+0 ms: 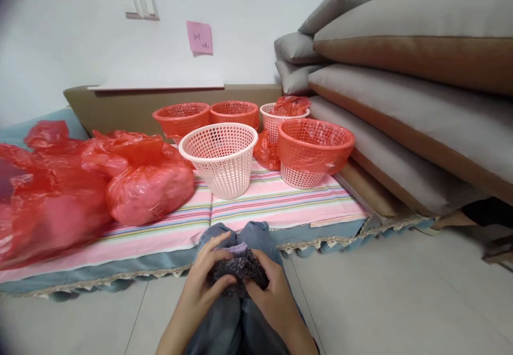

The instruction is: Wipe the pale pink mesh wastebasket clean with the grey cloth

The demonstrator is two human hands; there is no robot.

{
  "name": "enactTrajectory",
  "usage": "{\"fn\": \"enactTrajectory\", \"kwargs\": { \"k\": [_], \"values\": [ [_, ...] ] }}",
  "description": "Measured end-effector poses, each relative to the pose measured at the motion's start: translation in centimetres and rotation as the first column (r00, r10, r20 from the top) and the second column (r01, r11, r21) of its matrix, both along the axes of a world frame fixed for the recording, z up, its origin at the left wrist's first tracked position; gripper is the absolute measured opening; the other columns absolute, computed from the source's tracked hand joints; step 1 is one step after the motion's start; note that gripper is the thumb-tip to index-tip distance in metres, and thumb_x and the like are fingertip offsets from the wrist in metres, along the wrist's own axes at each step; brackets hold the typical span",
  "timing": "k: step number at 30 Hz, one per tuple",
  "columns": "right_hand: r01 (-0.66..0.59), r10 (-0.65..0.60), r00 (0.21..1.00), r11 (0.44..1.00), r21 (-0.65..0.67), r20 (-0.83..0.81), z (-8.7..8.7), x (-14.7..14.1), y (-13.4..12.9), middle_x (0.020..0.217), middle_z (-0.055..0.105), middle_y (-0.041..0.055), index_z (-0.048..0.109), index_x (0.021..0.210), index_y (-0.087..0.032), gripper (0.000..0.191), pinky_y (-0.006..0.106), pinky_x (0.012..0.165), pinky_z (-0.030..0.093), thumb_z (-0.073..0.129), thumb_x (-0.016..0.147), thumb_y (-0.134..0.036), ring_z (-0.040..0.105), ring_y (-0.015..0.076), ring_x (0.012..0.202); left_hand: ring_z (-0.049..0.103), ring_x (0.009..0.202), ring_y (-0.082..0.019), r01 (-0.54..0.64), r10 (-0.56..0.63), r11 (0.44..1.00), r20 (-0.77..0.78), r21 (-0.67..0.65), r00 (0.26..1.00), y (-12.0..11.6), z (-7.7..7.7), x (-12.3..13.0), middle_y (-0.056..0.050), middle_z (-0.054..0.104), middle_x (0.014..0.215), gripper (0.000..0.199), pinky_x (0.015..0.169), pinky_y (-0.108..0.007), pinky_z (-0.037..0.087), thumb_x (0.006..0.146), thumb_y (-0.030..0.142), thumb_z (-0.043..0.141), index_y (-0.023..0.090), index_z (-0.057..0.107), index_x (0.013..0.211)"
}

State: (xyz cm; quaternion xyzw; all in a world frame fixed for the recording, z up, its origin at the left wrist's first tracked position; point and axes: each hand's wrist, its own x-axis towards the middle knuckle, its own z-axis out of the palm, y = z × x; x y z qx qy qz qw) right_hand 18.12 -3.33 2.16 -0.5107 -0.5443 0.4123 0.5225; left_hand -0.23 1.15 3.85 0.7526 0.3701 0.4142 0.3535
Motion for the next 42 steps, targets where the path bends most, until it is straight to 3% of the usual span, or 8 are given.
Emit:
{"fn": "enactTrajectory", "kwargs": {
  "k": [7, 14, 19, 22, 28, 35, 39, 42],
  "values": [
    [-0.024, 0.028, 0.998, 0.997, -0.077, 0.057, 0.0, -1.7, 0.8, 0.109, 0.072, 0.0048, 0.068, 0.113, -0.024, 0.035, 0.032, 0.088, 0.055, 0.059, 0.079, -0.019, 0.068, 0.0237, 0.102, 0.067, 0.099, -0.023, 0.11, -0.087, 0.972, 0.115, -0.207, 0.99, 2.2, -0.6, -0.5, -0.006, 0.072, 0.104, 0.009, 0.087, -0.029, 0.051, 0.075, 0.022, 0.079, 0.025, 0.074, 0.081],
    [-0.044, 0.042, 0.999, 0.985, -0.168, -0.015, -1.4, -3.2, 2.3, 0.124, 0.067, 0.0062, 0.059, 0.124, -0.026, 0.056, 0.036, 0.1, 0.051, 0.066, 0.07, -0.014, 0.063, 0.025, 0.118, 0.069, 0.086, -0.021, 0.093, -0.075, 0.989, 0.156, -0.112, 0.985, 3.7, -1.4, -1.6, -0.005, 0.073, 0.091, 0.012, 0.078, -0.026, 0.053, 0.068, 0.023, 0.087, 0.026, 0.078, 0.075],
    [-0.184, 0.151, 0.979, 0.946, -0.266, -0.139, -1.3, -4.2, 3.5, 0.133, 0.063, 0.0089, 0.058, 0.131, -0.025, 0.079, 0.044, 0.108, 0.045, 0.082, 0.056, -0.015, 0.06, 0.0297, 0.123, 0.069, 0.085, -0.021, 0.236, -0.232, 0.971, 0.09, -0.04, 0.969, 4.5, -1.9, -2.4, -0.005, 0.076, 0.092, 0.015, 0.076, -0.027, 0.053, 0.066, 0.032, 0.088, 0.026, 0.078, 0.076],
    [-0.199, 0.15, 0.972, 0.936, -0.289, -0.183, -2.3, -4.8, 3.4, 0.121, 0.07, 0.0073, 0.067, 0.119, -0.026, 0.066, 0.044, 0.1, 0.051, 0.085, 0.055, -0.023, 0.065, 0.0298, 0.112, 0.069, 0.084, -0.019, 0.275, -0.274, 0.961, 0.078, -0.009, 0.959, 4.8, -2.1, -2.8, -0.006, 0.075, 0.092, 0.016, 0.075, -0.025, 0.053, 0.07, 0.036, 0.086, 0.024, 0.077, 0.076],
    [-0.005, -0.023, 0.998, 0.906, -0.422, -0.062, -3.9, -5.0, 3.2, 0.094, 0.074, 0.004, 0.072, 0.096, -0.021, 0.041, 0.044, 0.085, 0.057, 0.085, 0.058, -0.031, 0.067, 0.0272, 0.09, 0.068, 0.094, -0.021, 0.286, -0.29, 0.956, 0.062, 0.057, 0.955, 5.8, -1.9, -3.6, -0.007, 0.074, 0.102, 0.025, 0.083, -0.029, 0.053, 0.077, 0.043, 0.08, 0.025, 0.075, 0.092],
    [0.098, -0.162, 0.98, 0.9, -0.424, -0.118, -1.7, -2.2, 4.3, 0.109, 0.076, 0.0086, 0.071, 0.104, -0.018, 0.05, 0.046, 0.099, 0.051, 0.085, 0.061, -0.042, 0.068, 0.0323, 0.107, 0.064, 0.113, -0.023, -0.074, 0.08, 0.995, 0.095, -0.065, 0.992, 5.7, -2.8, -5.6, -0.008, 0.069, 0.119, 0.024, 0.096, -0.037, 0.052, 0.096, 0.036, 0.056, 0.026, 0.067, 0.115],
    [0.297, -0.421, 0.88, 0.848, -0.439, -0.218, -2.2, -0.1, 4.1, 0.107, 0.077, 0.0094, 0.07, 0.107, -0.019, 0.06, 0.047, 0.096, 0.054, 0.088, 0.058, -0.048, 0.07, 0.0339, 0.104, 0.068, 0.099, -0.022, -0.118, 0.123, 0.988, 0.048, -0.1, 0.991, 5.5, -3.0, -6.2, -0.007, 0.072, 0.107, 0.023, 0.087, -0.035, 0.056, 0.095, 0.038, 0.056, 0.024, 0.07, 0.107],
    [0.332, -0.532, 0.764, 0.809, -0.485, -0.365, -2.5, 1.5, 3.9, 0.111, 0.076, 0.0101, 0.065, 0.119, -0.018, 0.071, 0.046, 0.099, 0.054, 0.09, 0.058, -0.045, 0.069, 0.0331, 0.109, 0.067, 0.104, -0.02, -0.152, 0.151, 0.987, 0.026, 0.058, 0.988, 6.9, -1.5, -6.0, -0.005, 0.072, 0.109, 0.019, 0.09, -0.033, 0.054, 0.096, 0.032, 0.056, 0.025, 0.068, 0.108]
  ]
}}
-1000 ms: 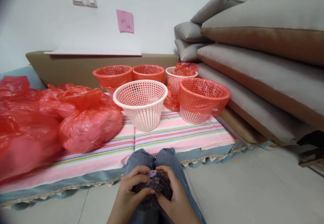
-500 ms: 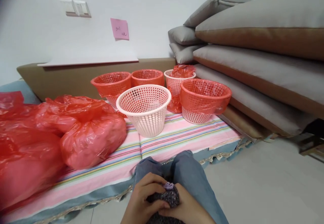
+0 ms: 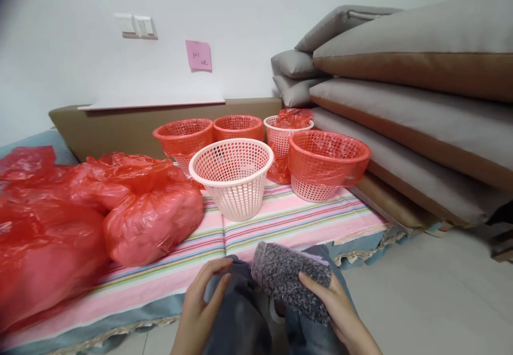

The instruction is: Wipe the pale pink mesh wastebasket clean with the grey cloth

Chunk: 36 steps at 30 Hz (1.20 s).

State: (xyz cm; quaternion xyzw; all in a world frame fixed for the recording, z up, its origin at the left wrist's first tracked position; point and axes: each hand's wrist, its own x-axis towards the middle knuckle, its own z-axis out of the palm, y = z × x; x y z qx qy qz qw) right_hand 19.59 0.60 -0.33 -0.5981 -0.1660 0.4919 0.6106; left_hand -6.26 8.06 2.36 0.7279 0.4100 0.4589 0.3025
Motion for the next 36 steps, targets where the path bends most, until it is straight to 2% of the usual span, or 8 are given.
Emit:
{"fn": "enactTrajectory", "kwargs": {
  "k": [5, 9, 13, 18, 23, 28, 33, 36],
  "values": [
    [0.231, -0.233, 0.944, 0.972, -0.035, -0.232, -0.9, 2.3, 0.3, 0.108, 0.077, 0.0102, 0.058, 0.132, -0.016, 0.09, 0.044, 0.095, 0.058, 0.093, 0.053, -0.04, 0.073, 0.0322, 0.101, 0.058, 0.117, -0.021, -0.062, 0.12, 0.888, -0.098, 0.456, 0.988, 5.7, 5.3, 0.6, -0.007, 0.065, 0.122, 0.024, 0.101, -0.035, 0.046, 0.094, 0.021, 0.06, 0.024, 0.061, 0.117],
    [0.408, -0.397, 0.87, 0.913, -0.026, -0.293, -2.5, 3.0, 1.3, 0.106, 0.078, 0.0075, 0.055, 0.137, -0.018, 0.094, 0.044, 0.093, 0.059, 0.092, 0.052, -0.039, 0.074, 0.0309, 0.097, 0.046, 0.132, -0.026, -0.044, 0.205, 0.794, -0.199, 0.606, 0.958, 9.9, 7.8, 1.4, -0.012, 0.056, 0.137, 0.04, 0.111, -0.045, 0.037, 0.093, 0.02, 0.059, 0.02, 0.052, 0.132],
    [0.439, -0.422, 0.844, 0.898, -0.027, -0.33, -4.9, 2.9, 2.4, 0.107, 0.078, 0.0086, 0.055, 0.137, -0.017, 0.088, 0.046, 0.095, 0.058, 0.088, 0.059, -0.043, 0.074, 0.0317, 0.098, 0.038, 0.14, -0.03, -0.023, 0.233, 0.79, -0.265, 0.613, 0.936, 12.5, 7.6, 2.6, -0.014, 0.051, 0.145, 0.049, 0.116, -0.05, 0.03, 0.094, 0.022, 0.058, 0.018, 0.044, 0.14],
    [0.421, -0.41, 0.809, 0.904, -0.072, -0.421, -7.2, 2.0, 2.7, 0.106, 0.078, 0.0094, 0.052, 0.141, -0.02, 0.088, 0.048, 0.097, 0.057, 0.087, 0.063, -0.044, 0.074, 0.032, 0.098, 0.059, 0.109, -0.028, 0.033, 0.201, 0.827, -0.35, 0.562, 0.915, 14.9, 8.3, 4.0, -0.012, 0.067, 0.119, 0.041, 0.093, -0.042, 0.046, 0.091, 0.029, 0.064, 0.014, 0.055, 0.129],
    [0.485, -0.456, 0.734, 0.871, -0.081, -0.503, -6.2, 1.8, 1.8, 0.106, 0.078, 0.0089, 0.054, 0.137, -0.02, 0.092, 0.047, 0.099, 0.057, 0.09, 0.055, -0.04, 0.073, 0.0323, 0.103, 0.062, 0.09, -0.029, 0.114, 0.216, 0.885, -0.616, 0.451, 0.758, 16.1, 10.0, 5.4, -0.006, 0.073, 0.091, 0.028, 0.079, -0.041, 0.044, 0.087, 0.037, 0.069, 0.018, 0.069, 0.109],
    [0.468, -0.448, 0.712, 0.877, -0.111, -0.54, -4.5, 2.5, 0.7, 0.1, 0.079, 0.007, 0.059, 0.131, -0.019, 0.089, 0.048, 0.1, 0.056, 0.091, 0.051, -0.04, 0.07, 0.0331, 0.108, 0.065, 0.083, -0.024, 0.176, 0.179, 0.92, -0.776, 0.35, 0.604, 14.4, 9.2, 5.7, -0.005, 0.069, 0.083, 0.008, 0.066, -0.031, 0.041, 0.084, 0.013, 0.065, 0.018, 0.069, 0.08],
    [0.446, -0.425, 0.713, 0.889, -0.108, -0.558, -3.6, 2.8, -0.4, 0.103, 0.078, 0.0078, 0.063, 0.129, -0.022, 0.082, 0.052, 0.104, 0.053, 0.089, 0.054, -0.041, 0.069, 0.0337, 0.111, 0.061, 0.072, -0.018, 0.097, 0.204, 0.843, -0.48, 0.53, 0.853, 10.9, 9.1, 4.0, -0.002, 0.062, 0.073, 0.014, 0.061, -0.027, 0.038, 0.085, 0.01, 0.06, 0.018, 0.065, 0.075],
    [0.472, -0.446, 0.766, 0.879, -0.065, -0.463, -2.2, 3.6, -1.3, 0.108, 0.077, 0.0082, 0.062, 0.132, -0.024, 0.08, 0.052, 0.108, 0.05, 0.085, 0.059, -0.047, 0.065, 0.0333, 0.118, 0.059, 0.067, -0.015, 0.058, 0.038, 0.901, -0.21, 0.43, 0.977, 8.6, 8.9, 3.6, 0.0, 0.06, 0.069, 0.019, 0.061, -0.024, 0.042, 0.091, 0.023, 0.061, 0.019, 0.065, 0.073]
  ]
}}
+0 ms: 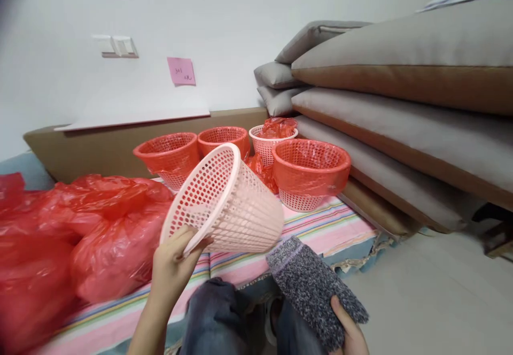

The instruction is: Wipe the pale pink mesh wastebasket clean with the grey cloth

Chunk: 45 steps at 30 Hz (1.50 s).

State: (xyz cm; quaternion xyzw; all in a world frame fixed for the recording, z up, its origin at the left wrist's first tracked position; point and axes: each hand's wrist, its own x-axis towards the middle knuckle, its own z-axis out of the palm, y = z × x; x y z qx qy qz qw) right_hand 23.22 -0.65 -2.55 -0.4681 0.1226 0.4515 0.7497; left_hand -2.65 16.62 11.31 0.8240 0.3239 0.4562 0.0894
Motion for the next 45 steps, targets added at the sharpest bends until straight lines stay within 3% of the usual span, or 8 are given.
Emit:
{"fn": "enactTrajectory", "kwargs": {
  "k": [5, 10, 14, 18, 22, 25, 33, 45],
  "values": [
    [0.084, -0.088, 0.963, 0.996, 0.026, 0.256, 4.8, 2.0, -1.5, 0.128, 0.069, 0.0065, 0.056, 0.139, -0.03, 0.081, 0.052, 0.119, 0.036, 0.077, 0.066, -0.061, 0.055, 0.0323, 0.132, 0.062, 0.067, -0.017, -0.068, 0.219, 0.936, 0.42, -0.345, 0.881, -3.8, -3.2, 0.6, -0.002, 0.066, 0.073, 0.023, 0.061, -0.025, 0.05, 0.082, 0.04, 0.072, 0.018, 0.071, 0.076],
    [0.183, -0.22, 0.798, 0.975, 0.123, 0.561, 8.7, 2.8, -1.3, 0.15, 0.051, 0.004, 0.054, 0.139, -0.029, 0.079, 0.048, 0.121, 0.032, 0.077, 0.07, -0.059, 0.043, 0.0301, 0.141, 0.06, 0.066, -0.018, -0.135, 0.395, 0.855, 0.459, -0.501, 0.796, -6.4, -6.6, 1.3, -0.003, 0.064, 0.068, 0.031, 0.06, -0.026, 0.049, 0.074, 0.047, 0.076, 0.017, 0.071, 0.07],
    [0.173, -0.12, 0.488, 0.984, 0.04, 0.864, 9.9, 2.6, 0.8, 0.133, 0.065, 0.0142, 0.069, 0.118, -0.015, 0.061, 0.049, 0.118, 0.036, 0.078, 0.069, -0.05, 0.048, 0.0343, 0.136, 0.059, 0.069, -0.018, -0.132, 0.372, 0.869, 0.453, -0.477, 0.81, -7.1, -7.2, 1.9, -0.004, 0.064, 0.07, 0.03, 0.063, -0.026, 0.048, 0.074, 0.046, 0.075, 0.017, 0.069, 0.067],
    [-0.152, -0.11, 0.145, 0.98, 0.132, 0.983, 11.2, 2.0, 5.1, 0.133, 0.065, 0.014, 0.068, 0.122, -0.014, 0.045, 0.049, 0.116, 0.039, 0.065, 0.081, -0.033, 0.053, 0.0308, 0.133, 0.055, 0.066, -0.017, -0.121, 0.343, 0.877, 0.43, -0.464, 0.835, -7.1, -7.3, 2.1, -0.003, 0.059, 0.066, 0.034, 0.062, -0.026, 0.044, 0.078, 0.047, 0.071, 0.017, 0.067, 0.063],
    [-0.412, -0.22, -0.297, 0.907, 0.084, 0.929, 12.8, 0.7, 10.9, 0.154, 0.045, 0.0067, 0.057, 0.139, -0.021, 0.065, 0.052, 0.122, 0.027, 0.049, 0.076, -0.011, 0.036, 0.0257, 0.146, 0.053, 0.064, -0.017, -0.129, 0.392, 0.856, 0.465, -0.501, 0.794, -7.2, -7.8, 1.8, -0.003, 0.057, 0.062, 0.046, 0.062, -0.027, 0.043, 0.078, 0.058, 0.068, 0.017, 0.065, 0.059],
    [-0.414, -0.139, -0.448, 0.908, -0.067, 0.883, 12.7, -0.9, 14.7, 0.155, 0.043, 0.0088, 0.056, 0.141, -0.019, 0.074, 0.053, 0.121, 0.029, 0.051, 0.068, -0.006, 0.035, 0.0275, 0.147, 0.054, 0.065, -0.018, -0.114, 0.446, 0.818, 0.497, -0.563, 0.745, -7.3, -8.6, 1.5, -0.004, 0.059, 0.062, 0.052, 0.064, -0.027, 0.044, 0.073, 0.067, 0.07, 0.017, 0.066, 0.059],
    [-0.419, -0.095, -0.477, 0.898, -0.132, 0.874, 8.6, -4.0, 18.3, 0.144, 0.057, 0.0115, 0.055, 0.14, -0.017, 0.074, 0.053, 0.118, 0.035, 0.052, 0.067, -0.005, 0.047, 0.0278, 0.138, 0.058, 0.068, -0.02, -0.108, 0.547, 0.749, 0.518, -0.653, 0.658, -6.7, -10.3, 1.2, -0.007, 0.066, 0.07, 0.063, 0.063, -0.029, 0.048, 0.066, 0.078, 0.067, 0.014, 0.07, 0.07],
    [-0.412, -0.119, -0.483, 0.905, -0.105, 0.867, 8.2, -3.8, 18.6, 0.139, 0.061, 0.0125, 0.057, 0.138, -0.015, 0.074, 0.05, 0.115, 0.039, 0.051, 0.064, -0.006, 0.054, 0.0293, 0.131, 0.038, 0.054, -0.013, -0.11, 0.575, 0.697, 0.461, -0.708, 0.677, -6.8, -10.0, 1.6, 0.002, 0.041, 0.052, 0.065, 0.052, -0.025, 0.032, 0.067, 0.081, 0.062, 0.019, 0.049, 0.053]
  ]
}}
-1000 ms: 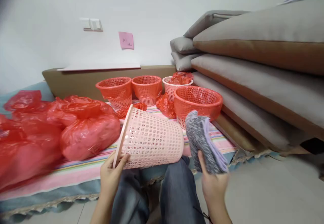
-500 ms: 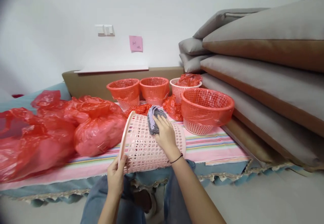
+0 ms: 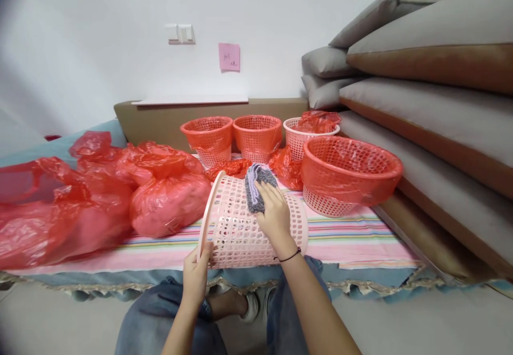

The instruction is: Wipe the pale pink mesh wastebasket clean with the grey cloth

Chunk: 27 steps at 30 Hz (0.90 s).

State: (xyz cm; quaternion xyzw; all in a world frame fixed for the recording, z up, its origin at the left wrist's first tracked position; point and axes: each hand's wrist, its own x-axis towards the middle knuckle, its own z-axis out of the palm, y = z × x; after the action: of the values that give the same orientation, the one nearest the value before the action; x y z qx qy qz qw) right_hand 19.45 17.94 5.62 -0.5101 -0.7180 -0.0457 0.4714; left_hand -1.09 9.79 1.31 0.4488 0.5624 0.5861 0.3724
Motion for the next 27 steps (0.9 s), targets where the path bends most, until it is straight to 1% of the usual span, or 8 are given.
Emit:
{"fn": "enactTrajectory", "kwargs": {
  "k": [4, 8, 11, 14, 18, 21, 24, 27],
  "values": [
    [0.015, -0.015, 1.0, 1.0, 0.004, 0.016, 0.0, -0.1, -0.5, 0.138, 0.062, 0.0089, 0.057, 0.137, -0.02, 0.076, 0.05, 0.115, 0.04, 0.051, 0.062, -0.007, 0.055, 0.0288, 0.13, 0.039, 0.053, -0.013, -0.002, 0.002, 1.0, 0.003, -0.019, 1.0, -0.1, -0.7, -0.1, 0.002, 0.041, 0.052, 0.066, 0.051, -0.025, 0.033, 0.067, 0.082, 0.061, 0.02, 0.045, 0.052],
    [0.017, -0.017, 1.0, 1.0, 0.012, 0.022, -0.1, -0.4, -1.6, 0.138, 0.062, 0.0092, 0.058, 0.137, -0.019, 0.075, 0.05, 0.117, 0.037, 0.048, 0.063, -0.007, 0.053, 0.0269, 0.133, 0.042, 0.052, -0.014, -0.028, 0.028, 0.999, 0.005, -0.043, 1.0, -0.8, -1.7, -0.3, 0.0, 0.044, 0.051, 0.067, 0.051, -0.026, 0.036, 0.064, 0.082, 0.063, 0.019, 0.048, 0.049],
    [0.015, -0.015, 1.0, 1.0, 0.011, 0.025, -0.3, -0.7, -2.4, 0.139, 0.061, 0.0097, 0.058, 0.137, -0.017, 0.076, 0.05, 0.118, 0.034, 0.046, 0.063, -0.006, 0.051, 0.026, 0.135, 0.048, 0.055, -0.016, -0.036, 0.037, 0.998, 0.005, -0.055, 0.999, -1.5, -2.0, -0.4, -0.002, 0.051, 0.052, 0.067, 0.053, -0.027, 0.042, 0.061, 0.083, 0.066, 0.017, 0.057, 0.051],
    [0.017, -0.017, 0.999, 1.0, -0.002, 0.03, -0.5, -0.8, -2.7, 0.14, 0.06, 0.0095, 0.058, 0.137, -0.017, 0.077, 0.051, 0.12, 0.032, 0.045, 0.061, -0.006, 0.05, 0.0264, 0.136, 0.059, 0.063, -0.021, -0.009, 0.012, 0.996, 0.036, -0.085, 0.999, -1.8, -2.0, -0.3, -0.006, 0.064, 0.063, 0.068, 0.061, -0.031, 0.051, 0.057, 0.083, 0.068, 0.015, 0.069, 0.063],
    [0.01, -0.01, 1.0, 1.0, -0.014, 0.025, -0.2, -0.6, -2.5, 0.14, 0.06, 0.0082, 0.058, 0.137, -0.018, 0.078, 0.049, 0.12, 0.033, 0.045, 0.061, -0.007, 0.05, 0.0252, 0.136, 0.064, 0.072, -0.024, 0.052, -0.047, 0.995, 0.055, -0.089, 0.997, -1.8, -1.7, -0.3, -0.009, 0.071, 0.072, 0.065, 0.07, -0.034, 0.055, 0.06, 0.08, 0.07, 0.015, 0.072, 0.069],
    [0.012, -0.012, 1.0, 1.0, -0.02, 0.018, 0.0, -0.4, -2.5, 0.14, 0.061, 0.0072, 0.059, 0.136, -0.018, 0.079, 0.047, 0.119, 0.034, 0.044, 0.059, -0.007, 0.051, 0.0241, 0.135, 0.067, 0.081, -0.027, 0.112, -0.108, 0.99, 0.051, -0.08, 0.993, -1.8, -1.1, -0.4, -0.01, 0.074, 0.082, 0.064, 0.076, -0.036, 0.056, 0.065, 0.077, 0.069, 0.015, 0.074, 0.078],
    [0.015, -0.015, 1.0, 1.0, -0.008, 0.009, 0.0, -0.5, -2.7, 0.139, 0.062, 0.0069, 0.059, 0.135, -0.018, 0.079, 0.048, 0.119, 0.035, 0.044, 0.058, -0.008, 0.051, 0.0246, 0.135, 0.068, 0.083, -0.026, 0.126, -0.126, 0.99, -0.008, -0.057, 0.992, -2.1, -0.2, -0.6, -0.008, 0.073, 0.086, 0.056, 0.075, -0.035, 0.057, 0.072, 0.069, 0.069, 0.016, 0.072, 0.087],
    [0.005, -0.005, 1.0, 0.999, 0.038, 0.006, -0.3, -0.6, -3.4, 0.137, 0.063, 0.0078, 0.059, 0.134, -0.018, 0.074, 0.049, 0.118, 0.035, 0.044, 0.063, -0.009, 0.052, 0.0252, 0.135, 0.068, 0.084, -0.023, 0.122, -0.123, 0.992, -0.053, -0.021, 0.991, -2.2, 1.2, -0.7, -0.005, 0.071, 0.091, 0.043, 0.075, -0.032, 0.056, 0.08, 0.057, 0.069, 0.018, 0.066, 0.097]
  ]
}}
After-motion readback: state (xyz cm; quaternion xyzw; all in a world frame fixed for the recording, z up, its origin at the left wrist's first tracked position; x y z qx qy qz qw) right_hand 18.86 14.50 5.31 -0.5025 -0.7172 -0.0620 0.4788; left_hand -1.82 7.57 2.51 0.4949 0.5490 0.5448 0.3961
